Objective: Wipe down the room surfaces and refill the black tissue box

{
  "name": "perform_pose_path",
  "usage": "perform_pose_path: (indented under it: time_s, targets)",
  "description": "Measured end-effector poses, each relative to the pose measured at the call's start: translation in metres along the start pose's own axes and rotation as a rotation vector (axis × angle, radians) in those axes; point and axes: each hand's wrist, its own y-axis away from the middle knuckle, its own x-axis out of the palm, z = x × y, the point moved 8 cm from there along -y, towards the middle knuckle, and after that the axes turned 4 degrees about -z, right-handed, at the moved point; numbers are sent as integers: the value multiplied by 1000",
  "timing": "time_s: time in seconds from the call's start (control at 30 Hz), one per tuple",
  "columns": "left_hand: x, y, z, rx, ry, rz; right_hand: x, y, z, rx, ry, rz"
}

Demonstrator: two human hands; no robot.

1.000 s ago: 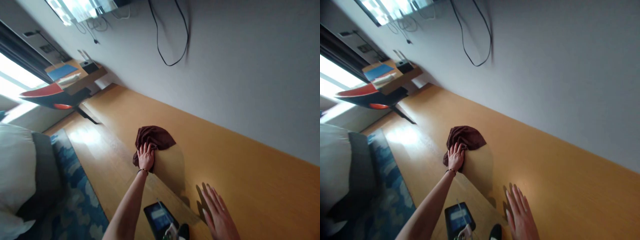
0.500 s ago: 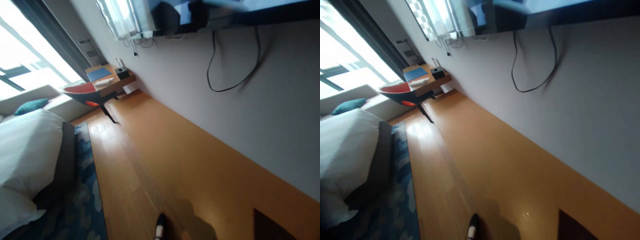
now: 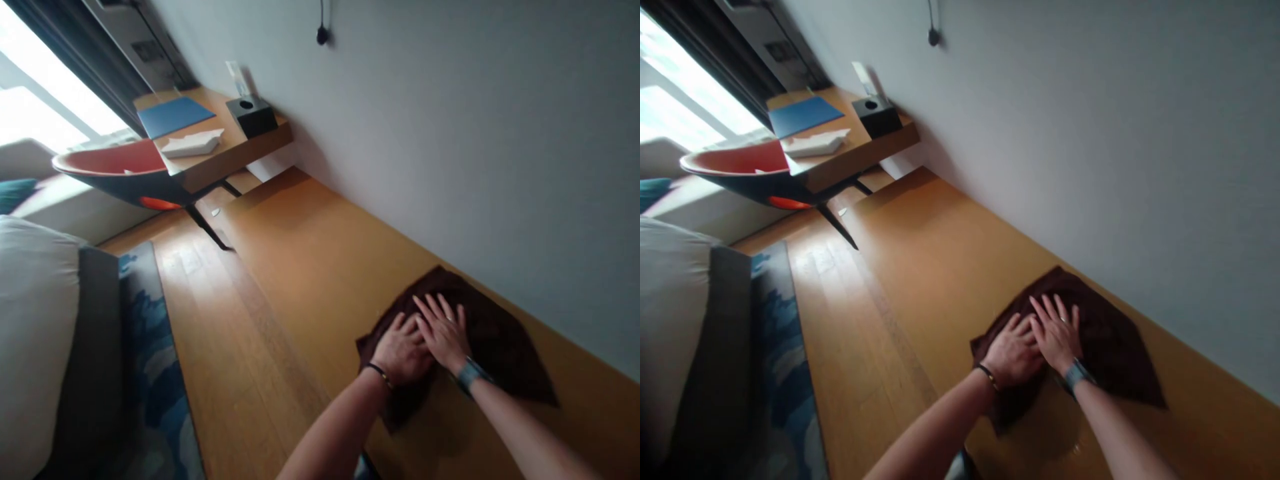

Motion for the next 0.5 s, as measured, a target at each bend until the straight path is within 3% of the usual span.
perform_pose_path:
  time_s: [0.07,0.1,0.13,0.2,0.27,0.33,0.4,0.43,0.5]
  targets:
    - [-40,30,107,-209,-37,-8,30,-92,93,-124,-79,59]
    - [-58,49,147,-303,-64,-18,40,-125,137,-171,-107,72]
    - [-73,71,177,-386,-90,-31,47,-146,175,-211,-133,80]
    - [-90,112,200,-508,-130,-67,51,-155,227,-268,-176,96]
    - [-87,142,182,-562,-152,-100,46,-122,243,-309,-200,118]
    - [-66,156,137,-547,-172,-106,39,-62,228,-343,-207,148]
    - [-35,152,82,-451,-178,-45,33,-1,190,-306,-205,143]
    - [-17,144,54,-368,-162,27,32,21,163,-219,-201,118]
    - [15,125,12,-238,-118,201,38,45,114,-34,-161,111]
